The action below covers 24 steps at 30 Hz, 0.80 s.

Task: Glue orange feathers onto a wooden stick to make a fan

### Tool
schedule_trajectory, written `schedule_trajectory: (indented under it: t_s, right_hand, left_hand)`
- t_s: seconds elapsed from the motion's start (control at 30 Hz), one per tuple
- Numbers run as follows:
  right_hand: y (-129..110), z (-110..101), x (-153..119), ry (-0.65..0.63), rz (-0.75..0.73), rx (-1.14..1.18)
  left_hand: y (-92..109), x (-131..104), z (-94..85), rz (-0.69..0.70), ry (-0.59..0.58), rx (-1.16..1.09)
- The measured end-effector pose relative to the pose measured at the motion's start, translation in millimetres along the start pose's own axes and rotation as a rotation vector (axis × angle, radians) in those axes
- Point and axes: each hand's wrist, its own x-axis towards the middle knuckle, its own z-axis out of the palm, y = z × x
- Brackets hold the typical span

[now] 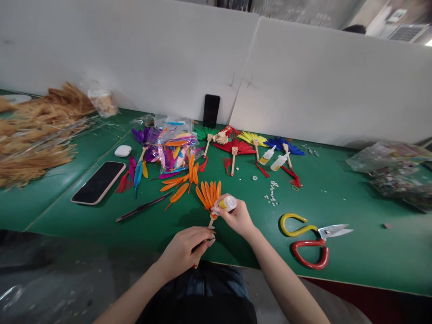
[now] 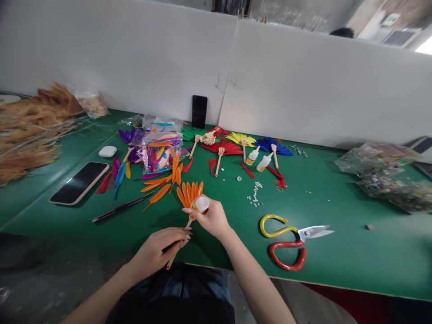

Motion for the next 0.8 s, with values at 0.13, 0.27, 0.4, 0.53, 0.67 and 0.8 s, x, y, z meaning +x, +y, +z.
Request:
schedule_trajectory:
  t_s: [0.13, 0.27, 0.4, 0.53, 0.67, 0.8]
  right_hand:
    - [-4.1, -3.1, -1.3, -0.037, 0.007, -0.045]
    - [-6.3, -4.9, -1.5, -0.027, -0.001, -0.032]
    - [-6.5, -3.1, 0.4, -0.009, -0.016, 0.029]
    - [-6.6, -1.7, 0.1, -0.037, -0.007, -0.027]
    - [-6.9, -3.4, -1.7, -0.018, -0.004, -0.115]
    - [-7.2, -4.3, -0.2, -0.006, -0.015, -0.058]
  left_hand:
    - [0.3, 0.6, -0.9, 0.008, 0.003, 0.015]
    - [0.7, 1.5, -0.5, 0.015, 0.015, 0.025]
    - [0.5, 2.2, -0.3, 0.015, 0.007, 0.018]
    - [-0.1, 2.9, -0.3, 0.014, 0.005, 0.016]
    - [0.7, 2.8, 0.0, 0.01, 0.007, 0.009]
    - [1.3, 2.4, 0.2, 0.005, 0.006, 0.001]
